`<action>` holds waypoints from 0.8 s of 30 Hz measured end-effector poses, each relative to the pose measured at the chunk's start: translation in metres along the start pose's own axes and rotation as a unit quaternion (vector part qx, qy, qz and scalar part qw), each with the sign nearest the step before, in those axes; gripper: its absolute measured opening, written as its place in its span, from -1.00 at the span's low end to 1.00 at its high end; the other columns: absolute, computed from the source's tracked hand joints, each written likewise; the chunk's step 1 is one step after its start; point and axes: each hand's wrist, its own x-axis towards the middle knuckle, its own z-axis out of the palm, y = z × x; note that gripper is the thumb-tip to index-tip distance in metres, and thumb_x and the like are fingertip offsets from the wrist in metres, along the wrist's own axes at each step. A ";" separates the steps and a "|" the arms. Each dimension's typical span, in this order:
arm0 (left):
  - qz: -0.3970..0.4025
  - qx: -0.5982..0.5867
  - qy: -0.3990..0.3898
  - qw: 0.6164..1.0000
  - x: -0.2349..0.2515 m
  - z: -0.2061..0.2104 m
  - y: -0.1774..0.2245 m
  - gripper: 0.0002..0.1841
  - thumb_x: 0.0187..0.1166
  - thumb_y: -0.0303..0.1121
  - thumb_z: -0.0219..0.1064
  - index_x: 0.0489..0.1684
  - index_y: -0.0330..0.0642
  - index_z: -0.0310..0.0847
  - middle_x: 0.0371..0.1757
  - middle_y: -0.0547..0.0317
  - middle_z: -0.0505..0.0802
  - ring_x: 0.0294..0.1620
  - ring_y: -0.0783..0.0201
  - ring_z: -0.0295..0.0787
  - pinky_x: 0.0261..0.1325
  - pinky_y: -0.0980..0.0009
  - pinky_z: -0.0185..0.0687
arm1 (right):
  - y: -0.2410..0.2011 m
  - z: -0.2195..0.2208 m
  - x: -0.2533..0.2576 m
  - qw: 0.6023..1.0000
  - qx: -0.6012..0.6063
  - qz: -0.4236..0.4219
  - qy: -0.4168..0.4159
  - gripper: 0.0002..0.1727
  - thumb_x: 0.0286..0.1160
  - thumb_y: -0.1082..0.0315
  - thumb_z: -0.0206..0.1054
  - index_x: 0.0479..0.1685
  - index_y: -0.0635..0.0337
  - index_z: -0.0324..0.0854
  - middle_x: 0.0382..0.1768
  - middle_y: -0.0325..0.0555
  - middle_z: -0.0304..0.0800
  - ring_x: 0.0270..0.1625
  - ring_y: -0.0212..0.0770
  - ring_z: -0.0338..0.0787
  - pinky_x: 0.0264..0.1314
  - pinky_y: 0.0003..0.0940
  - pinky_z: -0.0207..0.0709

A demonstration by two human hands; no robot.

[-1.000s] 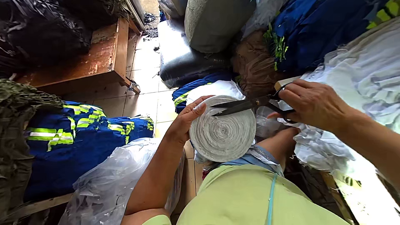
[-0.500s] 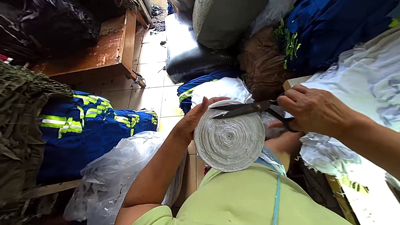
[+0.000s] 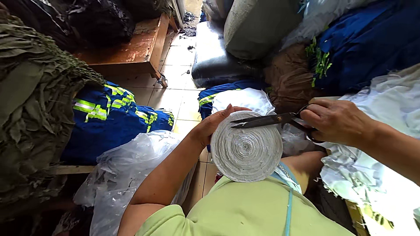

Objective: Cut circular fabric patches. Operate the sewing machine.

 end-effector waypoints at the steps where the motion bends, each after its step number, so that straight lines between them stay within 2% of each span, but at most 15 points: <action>1: 0.003 0.002 0.002 1.000 0.000 0.001 0.000 -0.36 0.80 0.18 -0.15 0.52 -0.12 0.51 0.26 0.07 0.81 0.22 0.29 0.79 0.25 0.31 0.75 | 0.001 0.001 -0.001 1.000 0.001 -0.002 -0.004 -0.79 0.04 0.41 0.45 -0.61 0.30 0.48 -0.65 0.03 0.56 -0.53 0.16 0.73 -0.73 -0.12 0.37; 3: 0.019 0.029 0.011 0.999 0.002 0.005 -0.001 -0.39 0.84 0.10 -0.24 0.47 -0.11 0.55 0.22 0.16 0.83 0.21 0.36 0.78 0.28 0.34 0.73 | -0.001 0.001 -0.004 1.000 -0.003 0.011 -0.009 -0.74 0.31 0.32 0.33 -0.54 0.36 0.50 -0.63 0.12 0.57 -0.52 0.25 0.74 -0.70 -0.01 0.45; 5: 0.037 0.055 -0.006 0.998 0.005 0.008 0.003 -0.36 0.88 -0.03 -0.45 0.47 -0.17 0.49 0.27 0.21 0.80 0.30 0.40 0.72 0.40 0.35 0.63 | -0.003 0.003 0.000 0.999 -0.020 0.035 0.002 -0.57 0.56 0.14 0.20 -0.46 0.42 0.51 -0.59 0.23 0.62 -0.47 0.37 0.77 -0.65 0.09 0.54; 7: 0.036 0.060 -0.014 0.997 0.008 0.013 0.008 -0.17 0.80 0.06 -0.72 0.44 -0.20 0.48 0.25 0.19 0.80 0.29 0.39 0.72 0.38 0.33 0.63 | -0.007 0.006 0.010 0.997 -0.045 0.046 0.031 -0.32 0.53 -0.21 0.11 -0.50 0.37 0.53 -0.60 0.18 0.61 -0.48 0.32 0.76 -0.66 0.05 0.54; 9: 0.019 0.025 -0.015 0.999 0.011 0.015 0.012 0.03 0.65 0.23 -0.90 0.43 -0.17 0.53 0.22 0.15 0.83 0.25 0.33 0.75 0.33 0.30 0.65 | -0.013 0.006 0.016 0.996 -0.048 0.059 0.035 -0.19 0.39 -0.39 0.08 -0.53 0.35 0.54 -0.61 0.16 0.62 -0.49 0.32 0.77 -0.67 0.03 0.53; 11: 0.013 -0.001 -0.020 1.000 0.013 0.012 0.014 0.15 0.53 0.34 -0.97 0.42 -0.16 0.57 0.21 0.11 0.84 0.24 0.29 0.77 0.31 0.27 0.66 | -0.012 0.003 0.019 0.997 -0.046 0.060 0.012 -0.19 0.40 -0.39 0.11 -0.53 0.37 0.55 -0.60 0.20 0.64 -0.46 0.34 0.79 -0.64 0.03 0.56; 12: 0.012 -0.006 -0.025 1.000 0.015 0.011 0.013 0.19 0.49 0.38 -0.98 0.41 -0.17 0.58 0.21 0.09 0.84 0.25 0.27 0.77 0.31 0.25 0.66 | -0.011 0.001 0.018 0.997 -0.047 0.055 -0.005 -0.25 0.45 -0.30 0.16 -0.52 0.38 0.55 -0.59 0.21 0.65 -0.44 0.34 0.80 -0.63 0.02 0.56; 13: 0.011 -0.010 -0.031 0.999 0.017 0.009 0.012 0.21 0.47 0.41 -0.98 0.39 -0.17 0.60 0.21 0.08 0.84 0.25 0.26 0.77 0.32 0.24 0.65 | -0.010 -0.001 0.017 0.997 -0.041 0.052 -0.026 -0.40 0.48 -0.09 0.29 -0.50 0.41 0.55 -0.57 0.25 0.66 -0.42 0.37 0.81 -0.61 0.04 0.58; 15: 0.005 -0.018 -0.033 0.999 0.019 0.009 0.008 0.21 0.46 0.41 -0.98 0.37 -0.17 0.61 0.21 0.07 0.84 0.25 0.25 0.77 0.33 0.23 0.65 | -0.012 -0.002 0.014 0.997 -0.020 0.057 -0.052 -0.72 0.31 0.39 0.46 -0.48 0.49 0.56 -0.56 0.32 0.67 -0.39 0.42 0.82 -0.60 0.08 0.58; 16: 0.002 -0.014 -0.029 0.999 0.020 0.009 0.008 0.20 0.48 0.40 -0.97 0.37 -0.18 0.60 0.21 0.08 0.83 0.25 0.25 0.76 0.33 0.23 0.64 | -0.012 -0.002 0.014 0.997 -0.018 0.056 -0.052 -0.80 0.24 0.51 0.46 -0.49 0.49 0.56 -0.56 0.32 0.67 -0.40 0.41 0.82 -0.60 0.07 0.58; 17: 0.002 -0.007 -0.026 1.000 0.021 0.009 0.008 0.19 0.49 0.39 -0.96 0.39 -0.18 0.60 0.23 0.07 0.83 0.25 0.25 0.76 0.34 0.22 0.64 | -0.009 -0.001 0.014 0.997 -0.017 0.050 -0.051 -0.83 0.28 0.53 0.41 -0.49 0.50 0.56 -0.56 0.33 0.68 -0.41 0.41 0.82 -0.60 0.07 0.59; 19: 0.000 -0.002 -0.017 1.000 0.021 0.007 0.010 0.14 0.54 0.37 -0.92 0.42 -0.17 0.57 0.24 0.09 0.82 0.25 0.27 0.77 0.33 0.23 0.64 | -0.001 0.001 0.017 0.998 0.006 0.041 -0.055 -0.75 0.43 0.47 0.37 -0.49 0.53 0.56 -0.54 0.37 0.70 -0.38 0.42 0.84 -0.55 0.09 0.62; 21: 0.001 0.015 0.004 1.000 0.018 0.006 0.011 -0.01 0.65 0.31 -0.79 0.45 -0.09 0.52 0.21 0.17 0.81 0.19 0.34 0.77 0.26 0.29 0.67 | 0.007 0.005 0.017 0.997 0.049 0.043 -0.050 -0.55 0.57 0.23 0.39 -0.49 0.53 0.57 -0.53 0.38 0.73 -0.38 0.39 0.85 -0.48 0.11 0.66; 22: 0.012 0.030 0.004 0.999 0.017 0.002 0.007 -0.13 0.72 0.27 -0.65 0.47 -0.06 0.49 0.22 0.20 0.79 0.18 0.38 0.75 0.24 0.32 0.67 | 0.011 0.008 0.017 0.995 0.076 0.050 -0.039 -0.49 0.56 0.15 0.40 -0.52 0.52 0.56 -0.55 0.37 0.72 -0.40 0.37 0.85 -0.46 0.10 0.66; 24: 0.066 0.023 -0.024 0.997 0.023 -0.018 -0.016 -0.36 0.74 0.19 -0.13 0.53 -0.04 0.49 0.34 0.19 0.75 0.29 0.38 0.70 0.35 0.32 0.62 | 0.019 0.013 0.013 0.980 0.171 0.099 -0.034 -0.45 0.47 0.13 0.47 -0.47 0.60 0.54 -0.51 0.44 0.69 -0.39 0.39 0.81 -0.38 0.18 0.63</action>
